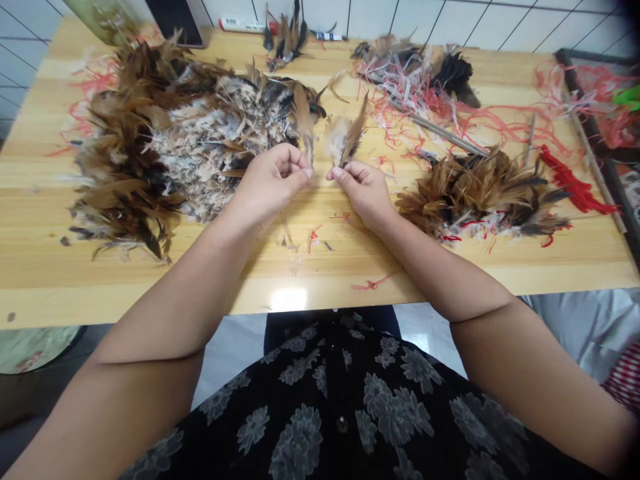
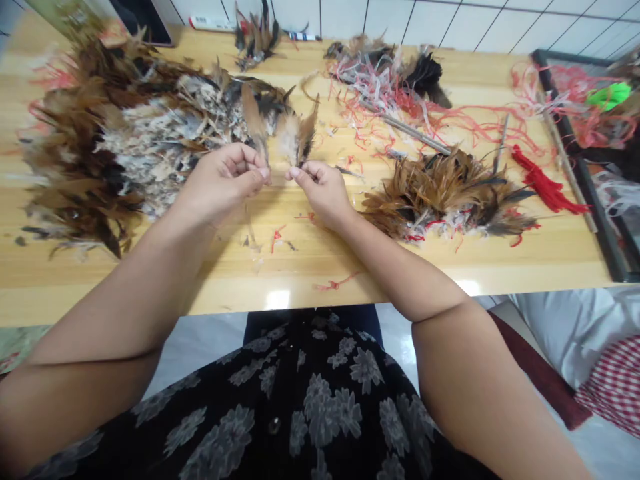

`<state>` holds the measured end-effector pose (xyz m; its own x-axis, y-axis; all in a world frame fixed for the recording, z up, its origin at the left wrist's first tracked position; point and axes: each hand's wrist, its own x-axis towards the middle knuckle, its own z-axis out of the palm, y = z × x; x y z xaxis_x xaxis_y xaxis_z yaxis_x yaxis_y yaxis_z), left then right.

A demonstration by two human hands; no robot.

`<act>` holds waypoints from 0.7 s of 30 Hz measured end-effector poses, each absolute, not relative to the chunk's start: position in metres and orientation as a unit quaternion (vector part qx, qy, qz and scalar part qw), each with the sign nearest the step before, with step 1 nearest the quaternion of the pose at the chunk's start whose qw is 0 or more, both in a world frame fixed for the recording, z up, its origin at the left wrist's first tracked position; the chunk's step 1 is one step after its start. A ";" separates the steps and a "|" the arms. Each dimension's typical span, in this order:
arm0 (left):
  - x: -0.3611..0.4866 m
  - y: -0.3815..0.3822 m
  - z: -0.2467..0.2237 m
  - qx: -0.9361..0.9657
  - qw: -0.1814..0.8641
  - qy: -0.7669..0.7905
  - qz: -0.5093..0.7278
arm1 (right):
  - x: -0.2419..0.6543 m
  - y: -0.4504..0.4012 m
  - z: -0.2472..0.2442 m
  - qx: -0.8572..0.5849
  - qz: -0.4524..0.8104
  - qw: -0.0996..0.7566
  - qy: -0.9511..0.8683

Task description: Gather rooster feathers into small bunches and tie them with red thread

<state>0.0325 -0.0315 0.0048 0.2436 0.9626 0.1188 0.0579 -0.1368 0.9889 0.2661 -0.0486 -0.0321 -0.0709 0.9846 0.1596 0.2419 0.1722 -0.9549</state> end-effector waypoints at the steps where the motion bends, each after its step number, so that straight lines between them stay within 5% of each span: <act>1: 0.035 -0.034 0.006 0.602 0.513 0.418 0.446 | 0.266 -0.049 -0.031 -0.502 0.403 0.461 -0.611; 21: 0.046 -0.036 -0.002 0.584 0.515 0.400 0.483 | 0.267 -0.042 -0.032 -0.464 0.379 0.410 -0.688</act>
<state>0.0460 -0.0358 -0.0019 0.2131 0.9651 0.1523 -0.0310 -0.1491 0.9883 0.2670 -0.0416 -0.0321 -0.2323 0.9492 0.2124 0.3281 0.2820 -0.9016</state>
